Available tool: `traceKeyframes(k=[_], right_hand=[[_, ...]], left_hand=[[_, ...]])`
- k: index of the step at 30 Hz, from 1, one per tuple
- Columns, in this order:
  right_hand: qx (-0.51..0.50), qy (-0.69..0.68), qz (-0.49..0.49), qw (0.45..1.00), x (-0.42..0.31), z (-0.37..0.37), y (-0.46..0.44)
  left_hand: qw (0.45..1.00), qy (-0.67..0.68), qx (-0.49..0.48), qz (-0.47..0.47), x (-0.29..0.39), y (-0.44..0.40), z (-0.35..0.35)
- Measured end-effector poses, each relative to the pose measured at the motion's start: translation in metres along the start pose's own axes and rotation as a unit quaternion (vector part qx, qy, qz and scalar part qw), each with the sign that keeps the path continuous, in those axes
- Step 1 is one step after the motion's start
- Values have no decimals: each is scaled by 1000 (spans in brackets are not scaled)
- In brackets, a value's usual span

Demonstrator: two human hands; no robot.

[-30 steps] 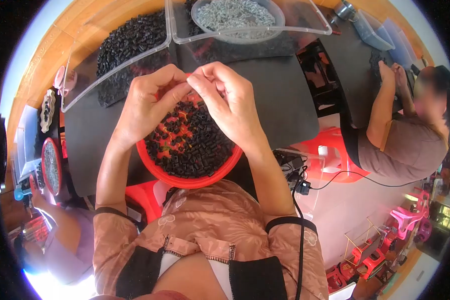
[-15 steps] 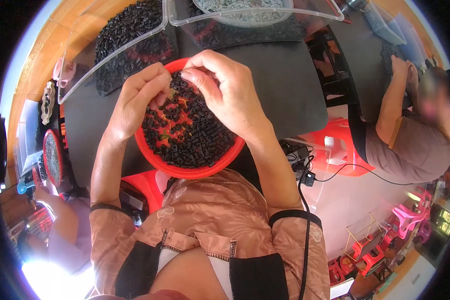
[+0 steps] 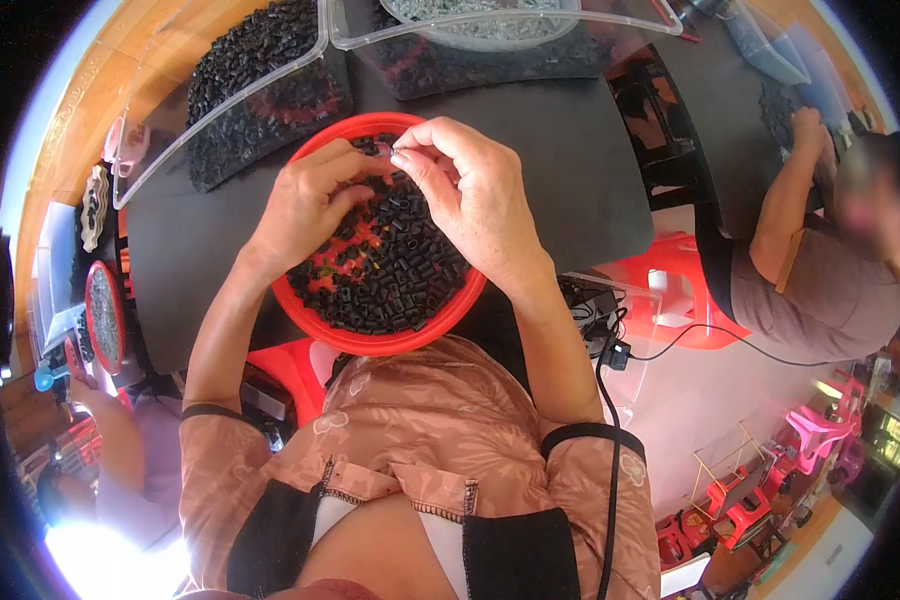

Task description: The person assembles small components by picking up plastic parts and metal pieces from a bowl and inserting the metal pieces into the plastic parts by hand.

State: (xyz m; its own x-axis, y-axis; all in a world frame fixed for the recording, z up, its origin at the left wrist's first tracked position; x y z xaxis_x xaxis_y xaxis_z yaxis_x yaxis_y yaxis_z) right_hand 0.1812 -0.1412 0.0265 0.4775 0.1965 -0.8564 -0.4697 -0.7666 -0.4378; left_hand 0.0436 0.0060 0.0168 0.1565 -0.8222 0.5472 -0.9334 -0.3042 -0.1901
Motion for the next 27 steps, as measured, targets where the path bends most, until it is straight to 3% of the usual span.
traceKeyframes(k=[6, 9, 12, 16, 20, 27], right_hand=[[12, 19, -35, 999, 2, 1, 4], [17, 24, -43, 999, 3, 2, 6], [-6, 15, -26, 1000, -2, 3, 8], [-11, 0, -56, 998, -11, 12, 7], [-38, 9, -76, 996, -19, 17, 6], [-63, -2, -80, 995, -25, 29, 12]], left_hand=[[1000, 7, -1, 27, -9, -1, 11], [974, 180, -48, -128, 2, 2, 0], [829, 520, -43, -200, 10, 11, -8], [741, 632, -19, -228, 5, 31, -11], [788, 563, 49, -243, 18, 44, -9], [790, 552, 96, -249, 13, 67, -2]])
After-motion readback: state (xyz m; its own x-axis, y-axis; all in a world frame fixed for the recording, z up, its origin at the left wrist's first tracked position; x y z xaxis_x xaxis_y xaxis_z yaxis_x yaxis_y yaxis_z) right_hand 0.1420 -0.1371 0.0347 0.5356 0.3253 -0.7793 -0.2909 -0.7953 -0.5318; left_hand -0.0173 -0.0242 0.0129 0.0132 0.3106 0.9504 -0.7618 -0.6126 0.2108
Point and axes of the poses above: each hand's wrist, its own y-axis away from the middle knuckle, its own z-axis out of the palm, x = y × z, the point moved 1 cm from there along -y, towards the middle knuckle, and after that the axes turned 6 degrees about -z, right-handed, at the moved point
